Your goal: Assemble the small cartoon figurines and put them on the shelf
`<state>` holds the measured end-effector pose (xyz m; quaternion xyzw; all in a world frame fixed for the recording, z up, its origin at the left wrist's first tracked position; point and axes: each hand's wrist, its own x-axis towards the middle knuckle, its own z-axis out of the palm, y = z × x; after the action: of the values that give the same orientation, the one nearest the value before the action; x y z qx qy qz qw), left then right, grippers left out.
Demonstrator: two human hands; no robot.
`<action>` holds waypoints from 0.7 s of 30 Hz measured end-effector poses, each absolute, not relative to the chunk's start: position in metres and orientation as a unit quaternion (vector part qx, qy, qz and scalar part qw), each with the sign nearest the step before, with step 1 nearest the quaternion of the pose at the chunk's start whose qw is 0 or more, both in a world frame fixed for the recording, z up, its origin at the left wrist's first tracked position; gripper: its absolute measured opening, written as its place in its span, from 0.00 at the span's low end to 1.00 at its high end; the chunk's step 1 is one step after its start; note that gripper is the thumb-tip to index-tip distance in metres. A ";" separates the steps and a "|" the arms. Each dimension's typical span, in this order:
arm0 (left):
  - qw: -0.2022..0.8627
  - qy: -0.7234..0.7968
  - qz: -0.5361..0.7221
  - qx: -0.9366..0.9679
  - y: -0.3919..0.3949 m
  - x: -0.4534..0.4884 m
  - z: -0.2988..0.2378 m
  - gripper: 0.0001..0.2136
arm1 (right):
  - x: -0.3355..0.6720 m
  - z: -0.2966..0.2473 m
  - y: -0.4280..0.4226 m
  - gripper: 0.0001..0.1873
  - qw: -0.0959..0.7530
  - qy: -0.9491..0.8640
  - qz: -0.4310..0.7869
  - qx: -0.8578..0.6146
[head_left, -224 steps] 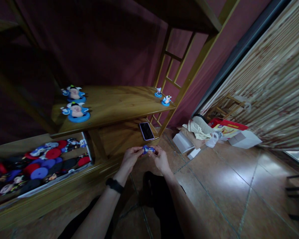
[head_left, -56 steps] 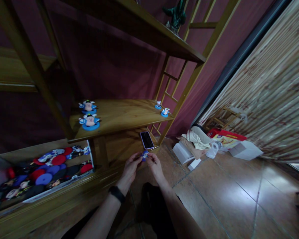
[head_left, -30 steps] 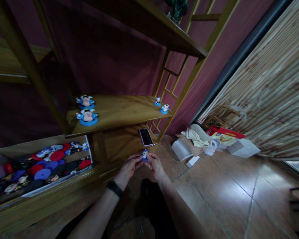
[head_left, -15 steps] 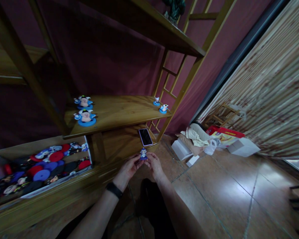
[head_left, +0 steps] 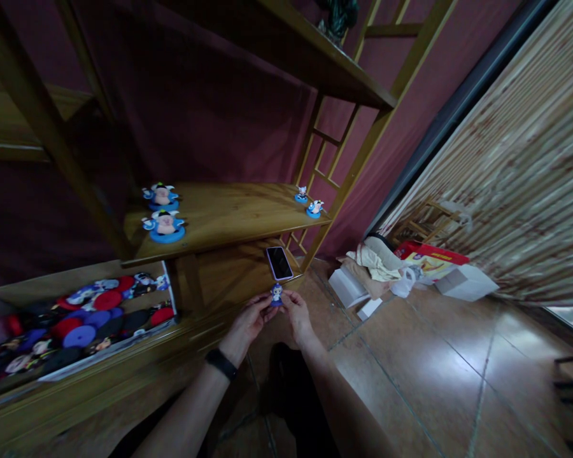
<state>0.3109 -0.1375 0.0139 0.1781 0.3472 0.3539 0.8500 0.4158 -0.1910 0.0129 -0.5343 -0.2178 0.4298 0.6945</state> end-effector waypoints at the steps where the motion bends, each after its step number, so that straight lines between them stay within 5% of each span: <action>1: 0.848 0.349 0.356 0.181 -0.138 0.311 0.014 0.06 | 0.416 0.012 -0.190 0.11 0.695 -0.232 0.408 -0.544; 11: 0.805 0.373 0.397 0.234 -0.139 0.311 0.022 0.12 | 0.408 0.012 -0.188 0.12 0.647 -0.342 0.364 -0.576; 21: 0.817 0.361 0.382 0.237 -0.136 0.312 0.026 0.06 | 0.409 0.014 -0.189 0.10 0.666 -0.319 0.358 -0.572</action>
<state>0.3117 -0.1364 0.0260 0.2366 0.3610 0.3823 0.8170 0.4091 -0.1891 0.0143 -0.5721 -0.3188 0.3576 0.6658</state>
